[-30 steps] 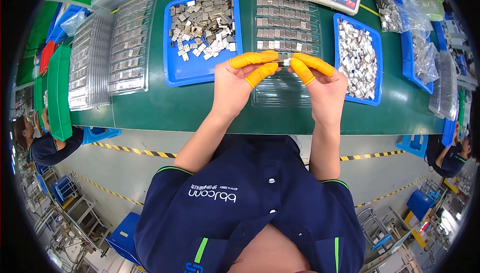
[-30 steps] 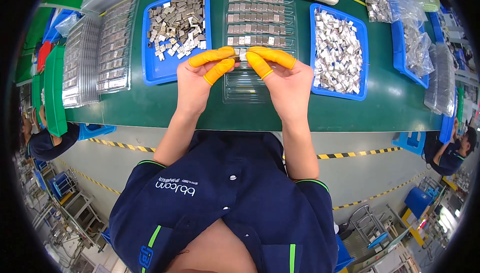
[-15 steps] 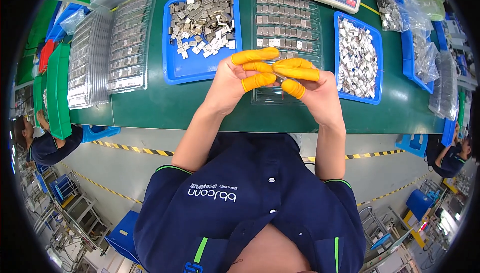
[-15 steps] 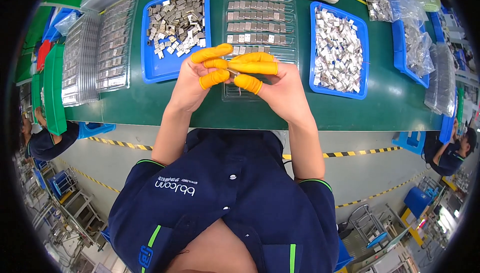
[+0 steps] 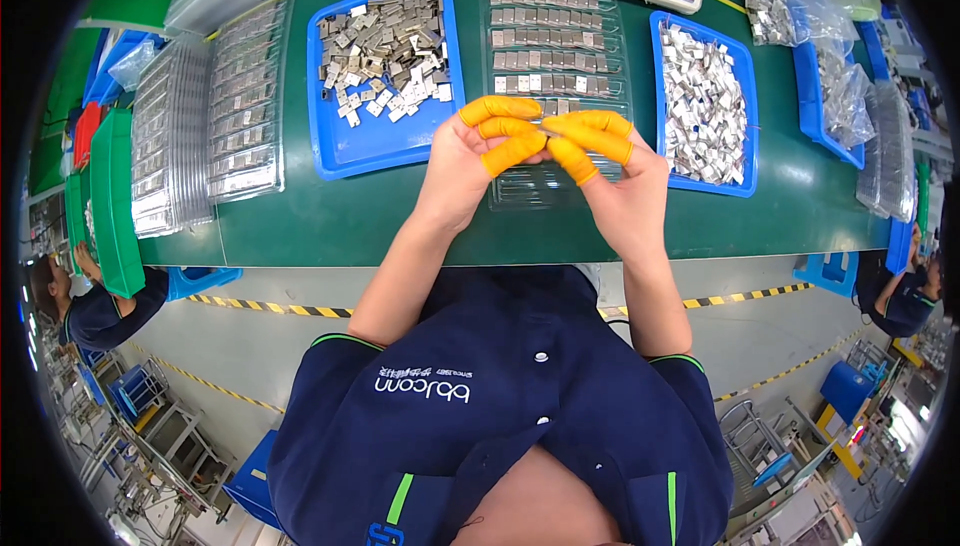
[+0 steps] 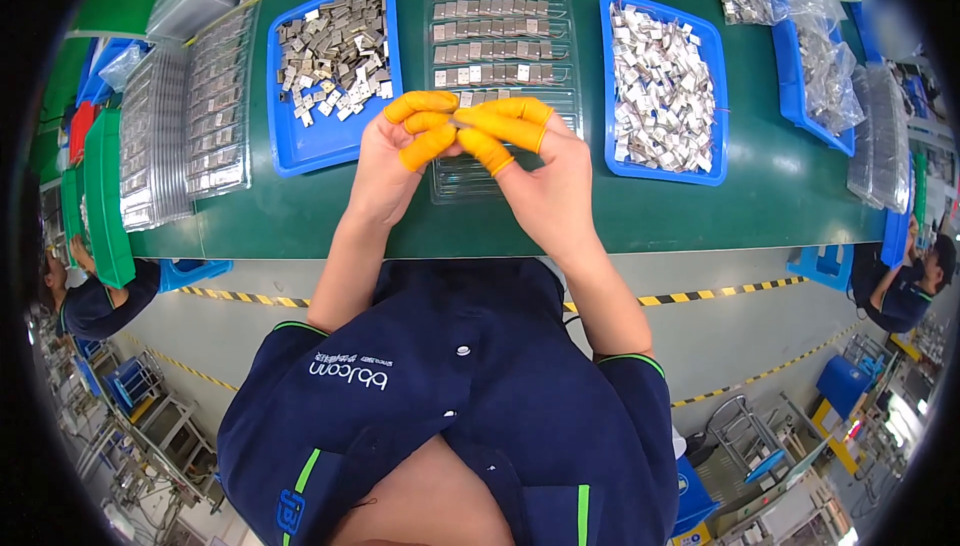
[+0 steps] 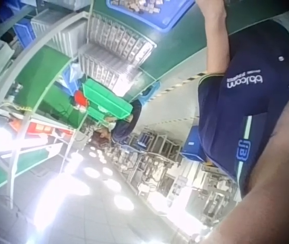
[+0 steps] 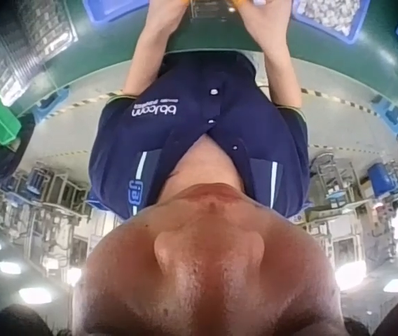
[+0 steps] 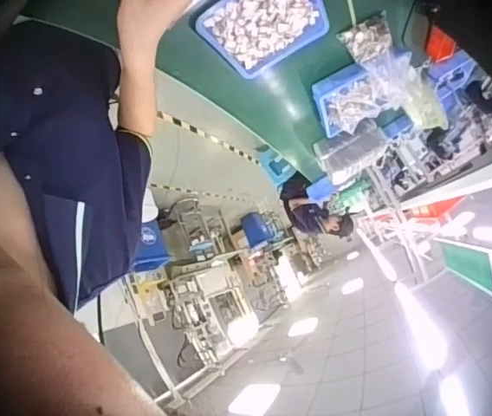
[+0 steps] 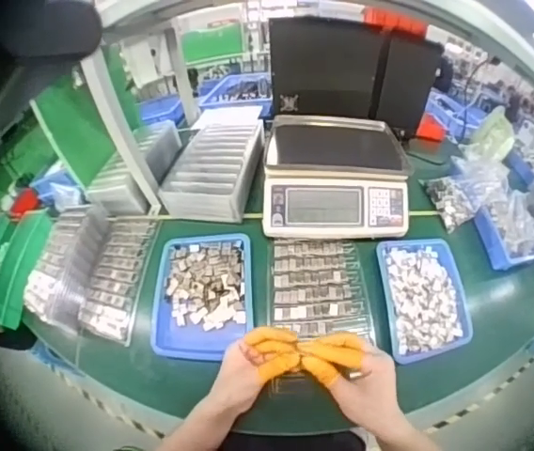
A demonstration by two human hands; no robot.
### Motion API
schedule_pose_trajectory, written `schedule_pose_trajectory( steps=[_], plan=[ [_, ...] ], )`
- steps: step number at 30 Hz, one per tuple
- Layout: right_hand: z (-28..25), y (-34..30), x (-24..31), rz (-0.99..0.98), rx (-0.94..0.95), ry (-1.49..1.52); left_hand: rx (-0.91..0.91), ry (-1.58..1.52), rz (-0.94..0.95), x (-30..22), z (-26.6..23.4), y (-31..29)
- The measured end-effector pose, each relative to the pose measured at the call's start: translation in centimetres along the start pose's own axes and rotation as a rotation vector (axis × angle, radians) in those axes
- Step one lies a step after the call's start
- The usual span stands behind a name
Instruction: The person sorts electronic components by hand, arranging them into a grid-style component tray.
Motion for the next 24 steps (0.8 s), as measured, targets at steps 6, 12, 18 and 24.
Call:
schedule_pose_trajectory(
  steps=[6, 12, 18, 24],
  plan=[
    [-1.1, -0.9, 3.6, -0.434, -0.267, -0.610, -0.190, 0.398, 0.049, -0.3, -0.3, 0.4],
    [-1.1, -1.4, 2.7, -0.402, -0.255, -0.464, -0.127, 0.637, 0.122, -1.6, 1.0, 0.4],
    [-1.5, -1.2, 2.3, -0.277, -0.266, -0.452, -0.138, 1.063, 0.168, -3.0, 2.0, -0.1],
    [-0.9, -0.8, 3.3, -0.329, -0.154, -0.530, -0.067, 0.876, 0.205, -2.2, 1.1, -0.2]
  ],
)
Point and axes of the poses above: each hand's wrist, its own y-axis towards the middle knuckle, its own z-axis out of the palm, x = y × z, the point moved 10 cm from there along y, towards the middle knuckle, and after that the axes turned 5 degrees about x, right-handed, at the moved point
